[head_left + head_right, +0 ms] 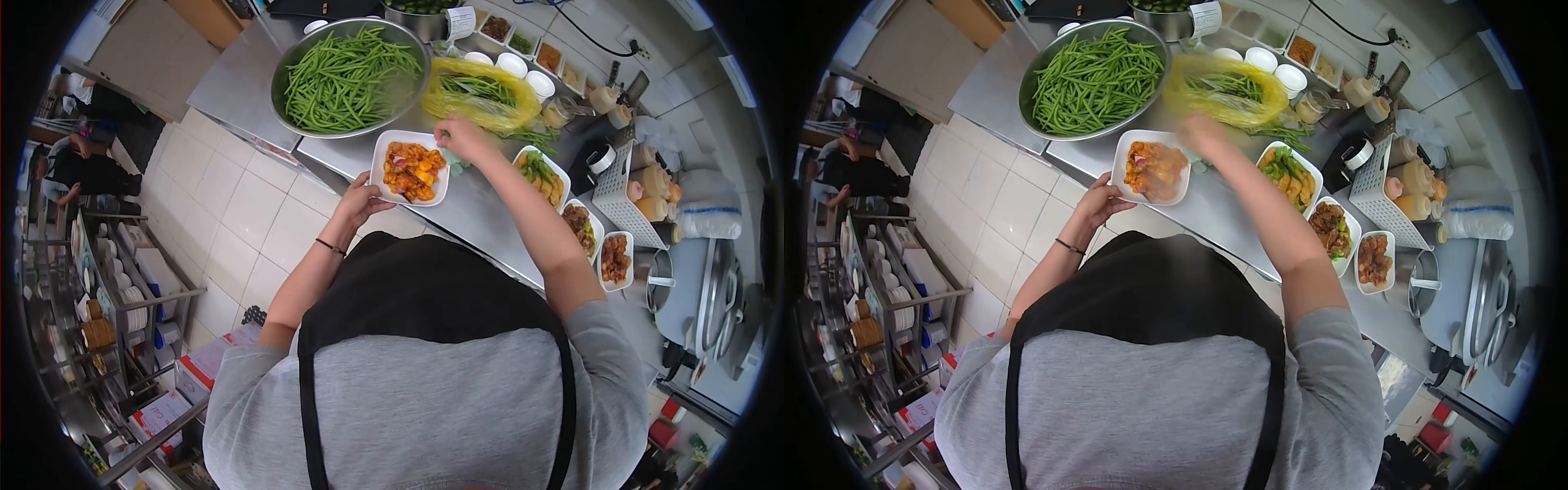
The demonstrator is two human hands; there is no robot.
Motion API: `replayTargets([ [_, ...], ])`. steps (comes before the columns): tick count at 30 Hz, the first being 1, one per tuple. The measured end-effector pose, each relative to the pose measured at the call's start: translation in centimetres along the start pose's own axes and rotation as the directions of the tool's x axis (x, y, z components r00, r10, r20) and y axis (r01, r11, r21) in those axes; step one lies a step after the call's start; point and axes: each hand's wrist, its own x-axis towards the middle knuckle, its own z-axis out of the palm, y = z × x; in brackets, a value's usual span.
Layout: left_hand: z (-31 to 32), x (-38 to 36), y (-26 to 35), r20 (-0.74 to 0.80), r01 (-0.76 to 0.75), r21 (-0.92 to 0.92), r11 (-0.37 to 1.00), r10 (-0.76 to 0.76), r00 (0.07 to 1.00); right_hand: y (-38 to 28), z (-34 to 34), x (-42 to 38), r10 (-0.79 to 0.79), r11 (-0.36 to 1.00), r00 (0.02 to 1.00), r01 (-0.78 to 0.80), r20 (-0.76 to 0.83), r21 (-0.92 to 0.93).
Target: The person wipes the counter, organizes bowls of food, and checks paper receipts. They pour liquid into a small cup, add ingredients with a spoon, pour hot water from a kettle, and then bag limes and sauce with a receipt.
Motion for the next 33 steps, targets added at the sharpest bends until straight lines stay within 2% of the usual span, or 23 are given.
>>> replayTargets([
  [2,0.0,0.1,-0.2,-0.001,-0.017,-0.035,0.999,0.017,1.000,-1.1,-0.4,0.2,0.023,0.999,0.999,-0.021,0.048,-0.044],
  [4,0.2,0.2,-0.7,-0.003,-0.033,-0.072,0.997,0.033,0.999,-1.6,-0.5,0.6,0.117,0.978,0.987,-0.095,0.109,-0.185],
  [5,0.1,0.3,-0.9,-0.008,-0.038,-0.094,0.995,0.038,0.999,-1.5,-0.7,0.7,0.117,0.978,0.987,-0.095,0.109,-0.185],
  [7,0.4,0.1,-1.0,-0.012,-0.046,-0.115,0.992,0.045,0.999,-0.9,-1.1,1.1,0.184,0.968,0.953,-0.133,0.241,-0.215],
  [8,0.5,0.0,-1.1,-0.010,-0.035,-0.096,0.995,0.035,0.999,-0.4,-1.6,1.1,0.184,0.968,0.953,-0.132,0.241,-0.215],
  [10,1.2,-0.4,-0.9,-0.010,-0.026,-0.081,0.996,0.025,1.000,0.9,-2.7,0.8,0.299,0.896,0.844,-0.088,0.445,-0.435],
  [11,1.7,-0.8,-0.7,-0.056,-0.024,-0.103,0.994,0.018,0.998,1.7,-3.1,0.2,0.300,0.896,0.842,-0.087,0.448,-0.436],
  [12,2.0,-1.0,-0.6,-0.100,-0.022,-0.123,0.992,0.010,0.995,2.5,-3.3,-0.7,0.262,0.961,0.888,-0.206,0.378,-0.184],
  [13,2.0,-0.9,-0.7,-0.098,-0.019,-0.125,0.992,0.007,0.995,3.1,-3.3,-1.3,0.248,0.954,0.923,-0.285,0.293,0.091],
  [14,2.0,-0.8,-0.7,-0.094,-0.010,-0.134,0.991,-0.003,0.996,3.3,-2.5,-1.5,0.252,0.954,0.922,-0.288,0.294,0.088],
  [16,2.1,-0.7,-0.8,-0.089,0.003,-0.141,0.990,-0.016,0.996,3.4,-0.1,-1.9,0.190,0.931,0.981,-0.173,-0.023,0.321],
  [17,2.1,-0.6,-0.9,-0.089,-0.001,-0.146,0.989,-0.012,0.996,3.1,0.8,-2.2,0.197,0.897,0.978,-0.151,-0.070,0.416],
  [20,2.2,-0.5,-0.9,-0.090,-0.014,-0.150,0.989,0.000,0.996,4.1,3.9,-2.3,0.277,0.839,0.958,-0.203,-0.076,0.504],
  [25,2.6,-0.4,-1.4,-0.107,-0.036,-0.183,0.983,0.016,0.994,0.2,1.9,-5.3,0.386,0.867,0.922,-0.348,-0.039,0.357],
  [27,2.4,-0.4,-1.4,-0.094,-0.032,-0.199,0.980,0.013,0.995,0.7,1.6,-6.3,0.346,0.825,0.907,-0.416,0.240,0.381],
  [28,2.4,-0.4,-1.4,-0.094,-0.031,-0.199,0.979,0.012,0.995,0.6,0.8,-6.9,0.347,0.825,0.906,-0.417,0.241,0.381],
  [30,2.4,-0.4,-1.3,-0.081,-0.043,-0.182,0.982,0.028,0.996,0.5,-1.4,-7.7,0.308,0.905,0.933,-0.348,0.188,0.246],
  [31,2.5,-0.3,-1.4,-0.080,-0.041,-0.183,0.982,0.027,0.996,0.6,-1.7,-7.6,0.274,0.940,0.960,-0.281,0.064,0.196],
  [32,2.5,-0.2,-1.6,-0.097,-0.051,-0.184,0.982,0.033,0.995,0.7,-1.4,-7.2,0.276,0.939,0.959,-0.283,0.064,0.195],
  [33,2.5,-0.2,-1.6,-0.114,-0.061,-0.184,0.981,0.040,0.993,0.4,-0.8,-6.8,0.179,0.961,0.983,-0.169,-0.028,0.220],
])
